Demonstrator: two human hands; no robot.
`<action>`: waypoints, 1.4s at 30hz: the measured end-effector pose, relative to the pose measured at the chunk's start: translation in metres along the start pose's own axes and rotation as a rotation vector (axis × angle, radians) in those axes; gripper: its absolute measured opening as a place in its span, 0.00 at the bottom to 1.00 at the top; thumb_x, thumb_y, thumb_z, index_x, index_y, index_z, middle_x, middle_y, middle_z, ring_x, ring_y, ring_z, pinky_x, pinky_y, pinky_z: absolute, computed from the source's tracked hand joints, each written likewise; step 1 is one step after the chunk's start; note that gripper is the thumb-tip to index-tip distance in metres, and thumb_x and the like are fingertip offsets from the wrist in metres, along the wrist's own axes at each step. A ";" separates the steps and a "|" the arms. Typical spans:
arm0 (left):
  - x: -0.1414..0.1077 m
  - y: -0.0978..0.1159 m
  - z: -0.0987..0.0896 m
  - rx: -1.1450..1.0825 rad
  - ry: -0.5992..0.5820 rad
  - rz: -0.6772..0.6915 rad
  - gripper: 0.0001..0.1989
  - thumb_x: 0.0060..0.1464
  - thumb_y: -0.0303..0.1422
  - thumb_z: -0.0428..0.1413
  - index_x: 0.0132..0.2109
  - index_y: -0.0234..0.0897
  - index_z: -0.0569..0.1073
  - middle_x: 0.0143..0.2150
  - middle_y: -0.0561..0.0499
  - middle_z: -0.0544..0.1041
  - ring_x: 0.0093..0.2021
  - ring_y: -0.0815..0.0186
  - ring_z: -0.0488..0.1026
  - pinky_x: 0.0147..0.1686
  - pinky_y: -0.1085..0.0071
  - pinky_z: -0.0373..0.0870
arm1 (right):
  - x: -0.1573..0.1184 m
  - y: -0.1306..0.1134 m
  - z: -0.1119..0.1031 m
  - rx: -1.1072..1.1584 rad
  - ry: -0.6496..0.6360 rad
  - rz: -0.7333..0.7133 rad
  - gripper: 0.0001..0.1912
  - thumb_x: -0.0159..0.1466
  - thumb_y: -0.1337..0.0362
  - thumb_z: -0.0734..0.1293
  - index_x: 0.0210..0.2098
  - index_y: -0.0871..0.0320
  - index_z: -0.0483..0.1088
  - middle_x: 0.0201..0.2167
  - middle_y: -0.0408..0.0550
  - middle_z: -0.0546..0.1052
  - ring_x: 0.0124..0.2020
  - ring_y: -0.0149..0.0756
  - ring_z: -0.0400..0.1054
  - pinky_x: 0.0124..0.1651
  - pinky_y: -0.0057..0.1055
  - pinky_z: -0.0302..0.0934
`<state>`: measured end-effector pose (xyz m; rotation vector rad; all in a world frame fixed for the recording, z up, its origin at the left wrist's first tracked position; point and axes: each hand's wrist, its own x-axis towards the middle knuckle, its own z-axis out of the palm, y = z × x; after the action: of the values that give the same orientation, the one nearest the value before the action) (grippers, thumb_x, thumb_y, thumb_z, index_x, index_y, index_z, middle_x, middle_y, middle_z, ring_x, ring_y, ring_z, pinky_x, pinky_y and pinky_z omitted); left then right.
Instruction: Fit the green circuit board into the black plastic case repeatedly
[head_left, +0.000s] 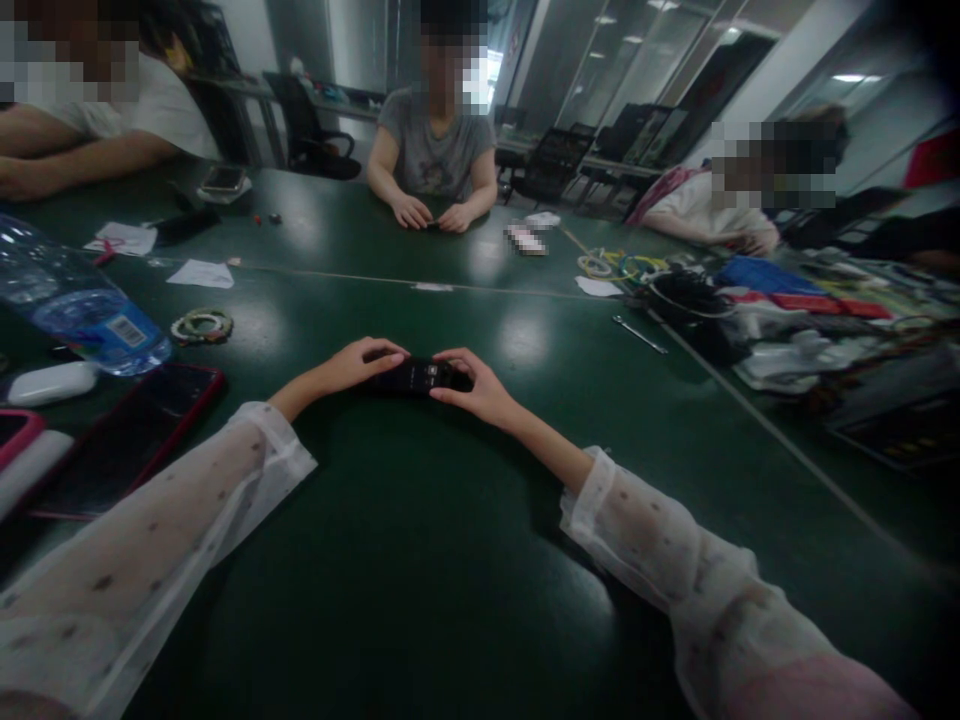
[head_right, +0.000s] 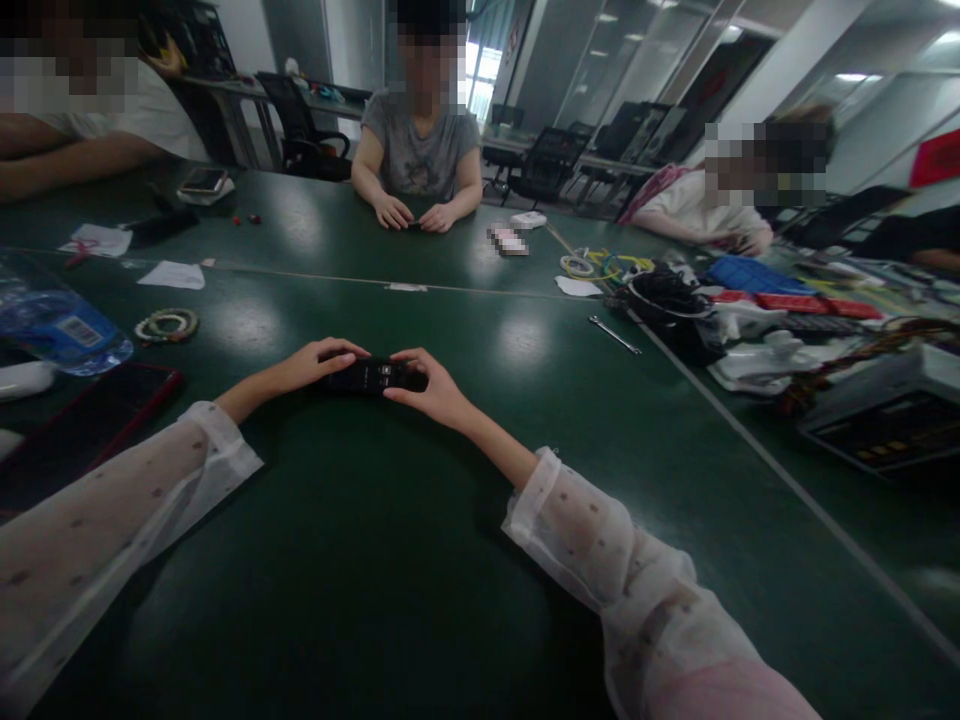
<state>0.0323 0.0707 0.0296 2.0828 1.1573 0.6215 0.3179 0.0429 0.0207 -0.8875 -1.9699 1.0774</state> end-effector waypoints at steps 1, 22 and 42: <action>0.000 0.000 0.000 -0.001 -0.003 -0.001 0.26 0.63 0.56 0.51 0.57 0.46 0.78 0.57 0.46 0.78 0.58 0.51 0.72 0.59 0.50 0.67 | 0.000 0.000 0.000 -0.001 -0.002 -0.002 0.29 0.59 0.52 0.78 0.55 0.51 0.67 0.53 0.50 0.76 0.53 0.46 0.74 0.61 0.53 0.67; 0.001 -0.003 0.000 -0.067 -0.008 -0.044 0.29 0.63 0.57 0.51 0.60 0.44 0.76 0.60 0.43 0.76 0.60 0.50 0.72 0.59 0.51 0.68 | 0.002 0.001 0.000 0.048 0.043 0.050 0.31 0.58 0.53 0.78 0.56 0.51 0.67 0.51 0.51 0.78 0.55 0.48 0.74 0.63 0.54 0.63; 0.005 -0.011 0.002 -0.090 -0.022 -0.052 0.31 0.62 0.59 0.51 0.58 0.40 0.76 0.57 0.43 0.76 0.57 0.51 0.73 0.56 0.54 0.69 | 0.002 0.007 -0.002 0.026 0.013 0.030 0.31 0.60 0.49 0.77 0.57 0.51 0.66 0.55 0.52 0.76 0.57 0.49 0.72 0.64 0.54 0.63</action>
<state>0.0302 0.0788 0.0204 1.9731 1.1460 0.6138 0.3198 0.0479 0.0159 -0.9102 -1.9335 1.1096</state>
